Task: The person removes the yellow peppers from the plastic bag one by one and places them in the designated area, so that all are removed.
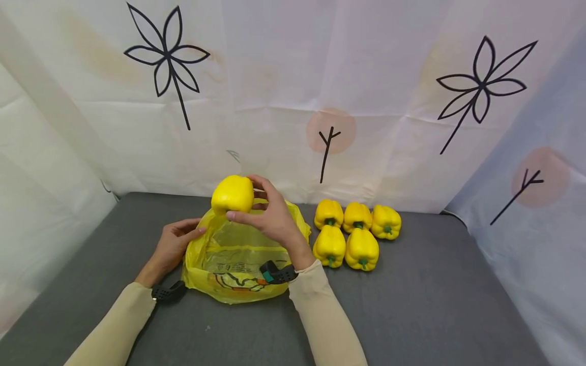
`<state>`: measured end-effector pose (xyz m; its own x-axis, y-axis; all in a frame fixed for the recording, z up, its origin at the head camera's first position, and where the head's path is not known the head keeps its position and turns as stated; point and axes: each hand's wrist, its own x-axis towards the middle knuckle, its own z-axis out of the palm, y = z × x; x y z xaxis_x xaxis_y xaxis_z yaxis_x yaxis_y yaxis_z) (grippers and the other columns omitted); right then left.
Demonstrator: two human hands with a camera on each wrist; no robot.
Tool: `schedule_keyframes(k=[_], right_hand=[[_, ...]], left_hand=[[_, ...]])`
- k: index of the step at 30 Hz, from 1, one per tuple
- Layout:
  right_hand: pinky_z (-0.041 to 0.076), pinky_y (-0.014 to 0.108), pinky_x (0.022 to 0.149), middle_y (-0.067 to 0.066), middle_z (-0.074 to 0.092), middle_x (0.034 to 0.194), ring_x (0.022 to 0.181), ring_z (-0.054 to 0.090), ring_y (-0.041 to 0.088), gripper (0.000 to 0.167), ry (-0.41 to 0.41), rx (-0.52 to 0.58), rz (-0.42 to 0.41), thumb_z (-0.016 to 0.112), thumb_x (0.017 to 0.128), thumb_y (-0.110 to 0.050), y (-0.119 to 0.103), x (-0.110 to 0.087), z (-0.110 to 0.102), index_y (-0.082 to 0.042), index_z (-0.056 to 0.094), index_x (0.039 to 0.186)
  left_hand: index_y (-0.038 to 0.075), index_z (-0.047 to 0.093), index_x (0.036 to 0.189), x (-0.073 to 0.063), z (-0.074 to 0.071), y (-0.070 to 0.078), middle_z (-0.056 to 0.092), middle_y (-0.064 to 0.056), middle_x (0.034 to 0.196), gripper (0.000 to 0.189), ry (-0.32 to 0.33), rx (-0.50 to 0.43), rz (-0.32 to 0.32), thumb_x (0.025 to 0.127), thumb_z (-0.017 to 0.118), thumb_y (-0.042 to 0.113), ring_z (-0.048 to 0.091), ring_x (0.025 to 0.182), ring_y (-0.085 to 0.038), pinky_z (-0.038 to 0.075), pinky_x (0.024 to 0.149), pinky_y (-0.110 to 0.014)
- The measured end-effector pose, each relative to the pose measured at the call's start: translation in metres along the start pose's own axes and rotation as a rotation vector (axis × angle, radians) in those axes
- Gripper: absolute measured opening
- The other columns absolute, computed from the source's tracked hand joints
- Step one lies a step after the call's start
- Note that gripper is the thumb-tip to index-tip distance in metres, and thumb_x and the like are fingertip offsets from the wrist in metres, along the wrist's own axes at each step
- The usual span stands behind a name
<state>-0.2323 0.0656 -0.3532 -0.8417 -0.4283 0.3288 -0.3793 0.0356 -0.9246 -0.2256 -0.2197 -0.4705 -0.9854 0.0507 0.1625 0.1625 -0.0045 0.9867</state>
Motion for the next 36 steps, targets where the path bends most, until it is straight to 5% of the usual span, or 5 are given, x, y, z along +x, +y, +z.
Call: schedule_keyframes(k=[10,36], right_hand=[[0.047,0.048,0.104,0.007,0.048,0.145,0.124,0.055,0.026,0.078,0.005,0.035,-0.012,0.080,0.087,-0.006,-0.013,-0.006,-0.020,-0.010,0.040,0.154],[0.046,0.048,0.104,0.007,0.045,0.149,0.128,0.051,0.026,0.084,0.041,-0.170,0.048,0.082,0.085,-0.008,-0.028,-0.046,-0.078,-0.014,0.038,0.156]], left_hand=[[-0.015,0.061,0.127,-0.002,-0.001,0.001,0.072,0.005,0.104,0.041,0.009,0.005,-0.002,0.096,0.071,0.009,0.067,0.090,-0.013,0.059,0.075,-0.025],[-0.017,0.060,0.128,-0.001,0.001,0.002,0.071,0.005,0.104,0.041,0.008,0.003,-0.006,0.096,0.071,0.007,0.067,0.090,-0.012,0.059,0.075,-0.025]])
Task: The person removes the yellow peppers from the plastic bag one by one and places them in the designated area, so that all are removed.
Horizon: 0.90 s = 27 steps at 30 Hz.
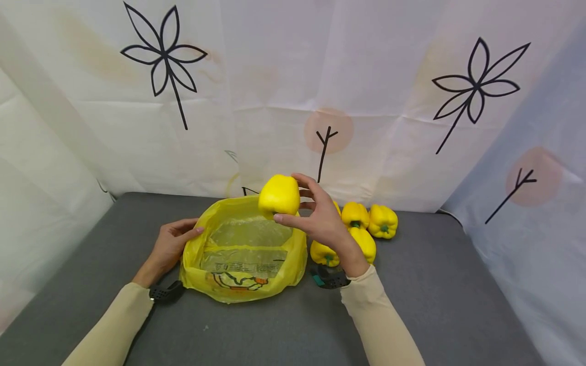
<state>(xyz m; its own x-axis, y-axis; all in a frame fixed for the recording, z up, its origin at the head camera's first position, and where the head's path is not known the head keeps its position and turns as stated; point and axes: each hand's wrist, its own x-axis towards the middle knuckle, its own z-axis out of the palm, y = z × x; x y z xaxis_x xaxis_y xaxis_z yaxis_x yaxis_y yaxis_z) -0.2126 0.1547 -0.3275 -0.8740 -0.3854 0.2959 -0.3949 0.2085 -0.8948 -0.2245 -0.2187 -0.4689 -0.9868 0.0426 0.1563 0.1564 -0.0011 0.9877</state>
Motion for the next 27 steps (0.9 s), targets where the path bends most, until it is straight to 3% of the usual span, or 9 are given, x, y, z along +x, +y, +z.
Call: schedule_keyframes(k=[8,17,27], right_hand=[[0.051,0.048,0.098,0.008,0.043,0.150,0.120,0.057,0.031,0.084,0.023,-0.037,0.049,0.082,0.087,-0.010,0.008,-0.012,-0.021,-0.018,0.036,0.157],[0.052,0.029,0.095,0.011,0.043,0.149,0.123,0.054,0.031,0.083,0.064,-0.074,0.053,0.080,0.089,-0.009,0.017,-0.027,-0.038,-0.015,0.035,0.158],[0.049,0.022,0.096,0.011,0.041,0.152,0.130,0.048,0.029,0.083,0.092,-0.134,0.061,0.079,0.089,-0.009,0.022,-0.040,-0.055,-0.012,0.033,0.158]], left_hand=[[-0.017,0.060,0.128,0.000,0.001,0.001,0.071,0.005,0.104,0.041,-0.001,-0.005,-0.002,0.097,0.070,0.007,0.067,0.091,-0.012,0.059,0.076,-0.025],[-0.016,0.060,0.129,0.000,0.000,0.000,0.072,0.006,0.105,0.041,-0.003,0.010,0.000,0.097,0.070,0.008,0.068,0.092,-0.012,0.059,0.077,-0.025],[-0.016,0.060,0.128,0.001,0.001,-0.001,0.072,0.006,0.104,0.042,0.006,0.015,-0.004,0.096,0.071,0.008,0.068,0.091,-0.012,0.059,0.076,-0.025]])
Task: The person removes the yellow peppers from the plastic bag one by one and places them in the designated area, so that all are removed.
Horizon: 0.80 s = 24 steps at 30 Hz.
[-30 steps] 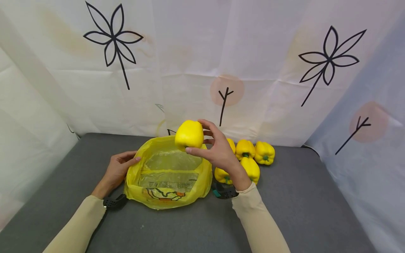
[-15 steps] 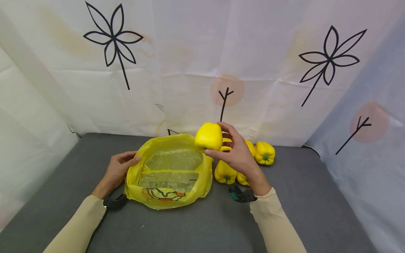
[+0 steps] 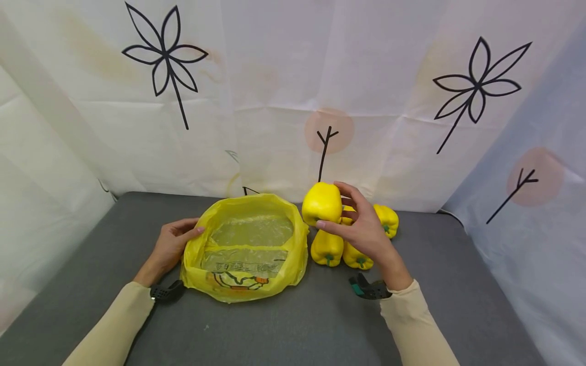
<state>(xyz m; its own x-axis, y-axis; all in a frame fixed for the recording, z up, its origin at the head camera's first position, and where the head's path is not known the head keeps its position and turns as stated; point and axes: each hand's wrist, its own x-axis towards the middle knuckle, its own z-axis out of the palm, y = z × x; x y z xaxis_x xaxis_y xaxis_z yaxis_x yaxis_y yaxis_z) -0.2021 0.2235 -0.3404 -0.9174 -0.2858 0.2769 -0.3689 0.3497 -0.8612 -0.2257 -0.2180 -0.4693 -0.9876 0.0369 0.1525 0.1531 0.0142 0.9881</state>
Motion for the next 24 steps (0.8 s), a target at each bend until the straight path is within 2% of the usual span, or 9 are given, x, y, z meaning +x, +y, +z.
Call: schedule_keyframes(k=[10,18,24], right_hand=[[0.048,0.017,0.095,0.012,0.041,0.150,0.122,0.051,0.020,0.083,0.035,-0.056,0.022,0.078,0.091,-0.010,0.005,-0.014,-0.018,-0.012,0.032,0.159],[0.046,0.011,0.091,0.015,0.039,0.151,0.120,0.048,0.009,0.083,0.077,-0.104,0.024,0.077,0.092,-0.007,0.013,-0.029,-0.037,-0.011,0.029,0.160],[0.049,0.011,0.088,0.021,0.035,0.152,0.118,0.053,0.004,0.083,0.088,-0.087,0.067,0.074,0.094,-0.008,0.021,-0.041,-0.050,-0.012,0.025,0.161]], left_hand=[[-0.016,0.060,0.129,0.002,-0.001,-0.002,0.072,0.005,0.105,0.042,-0.003,-0.005,-0.001,0.096,0.071,0.009,0.067,0.091,-0.012,0.059,0.076,-0.025],[-0.016,0.061,0.128,0.000,-0.001,-0.003,0.072,0.005,0.104,0.040,-0.009,-0.021,0.014,0.097,0.071,0.008,0.067,0.090,-0.012,0.059,0.075,-0.025],[-0.016,0.061,0.127,0.000,-0.001,-0.003,0.072,0.004,0.104,0.040,-0.008,-0.023,0.010,0.097,0.071,0.008,0.067,0.090,-0.013,0.059,0.075,-0.025]])
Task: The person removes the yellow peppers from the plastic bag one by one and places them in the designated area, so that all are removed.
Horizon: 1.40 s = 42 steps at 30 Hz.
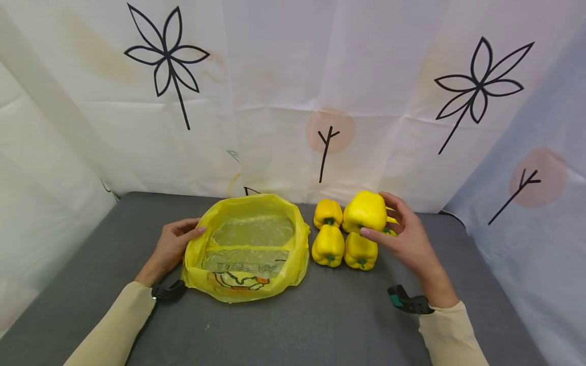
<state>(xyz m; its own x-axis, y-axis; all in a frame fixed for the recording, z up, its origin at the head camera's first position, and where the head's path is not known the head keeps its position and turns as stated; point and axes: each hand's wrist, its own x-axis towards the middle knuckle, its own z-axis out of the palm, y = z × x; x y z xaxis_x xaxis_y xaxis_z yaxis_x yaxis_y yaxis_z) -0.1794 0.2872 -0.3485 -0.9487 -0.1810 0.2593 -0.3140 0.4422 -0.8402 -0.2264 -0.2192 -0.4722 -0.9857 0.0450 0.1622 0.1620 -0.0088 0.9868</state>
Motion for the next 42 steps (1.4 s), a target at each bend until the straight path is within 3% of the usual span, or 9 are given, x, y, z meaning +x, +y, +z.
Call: schedule_keyframes(k=[9,19,33,42], right_hand=[[0.049,0.010,0.088,0.020,0.034,0.152,0.118,0.049,-0.002,0.084,0.039,0.004,0.052,0.073,0.095,-0.008,0.016,-0.013,-0.016,-0.013,0.024,0.162],[0.047,0.008,0.087,0.005,0.037,0.148,0.119,0.046,-0.003,0.079,0.071,0.043,0.052,0.070,0.095,-0.001,0.039,-0.024,-0.030,-0.014,0.027,0.161],[0.045,0.007,0.086,0.005,0.035,0.151,0.118,0.043,-0.002,0.080,0.109,0.030,0.134,0.072,0.095,-0.005,0.066,-0.034,-0.036,-0.013,0.026,0.159],[0.043,0.006,0.086,0.010,0.031,0.155,0.118,0.042,-0.004,0.083,0.083,0.029,0.200,0.072,0.096,-0.009,0.080,-0.037,-0.041,-0.013,0.021,0.161]], left_hand=[[-0.016,0.061,0.128,0.000,0.000,0.001,0.071,0.004,0.104,0.041,-0.003,0.011,-0.005,0.097,0.070,0.009,0.067,0.090,-0.012,0.059,0.075,-0.025],[-0.015,0.060,0.129,-0.001,0.000,0.002,0.072,0.004,0.104,0.040,-0.009,0.005,-0.008,0.097,0.069,0.007,0.068,0.089,-0.012,0.060,0.074,-0.026],[-0.015,0.061,0.128,-0.001,0.000,0.000,0.072,0.003,0.104,0.039,-0.017,-0.018,-0.008,0.097,0.070,0.007,0.068,0.089,-0.013,0.060,0.074,-0.027],[-0.016,0.060,0.129,-0.001,0.000,0.001,0.072,0.005,0.105,0.041,-0.011,0.002,-0.014,0.097,0.070,0.008,0.068,0.090,-0.013,0.060,0.075,-0.026]])
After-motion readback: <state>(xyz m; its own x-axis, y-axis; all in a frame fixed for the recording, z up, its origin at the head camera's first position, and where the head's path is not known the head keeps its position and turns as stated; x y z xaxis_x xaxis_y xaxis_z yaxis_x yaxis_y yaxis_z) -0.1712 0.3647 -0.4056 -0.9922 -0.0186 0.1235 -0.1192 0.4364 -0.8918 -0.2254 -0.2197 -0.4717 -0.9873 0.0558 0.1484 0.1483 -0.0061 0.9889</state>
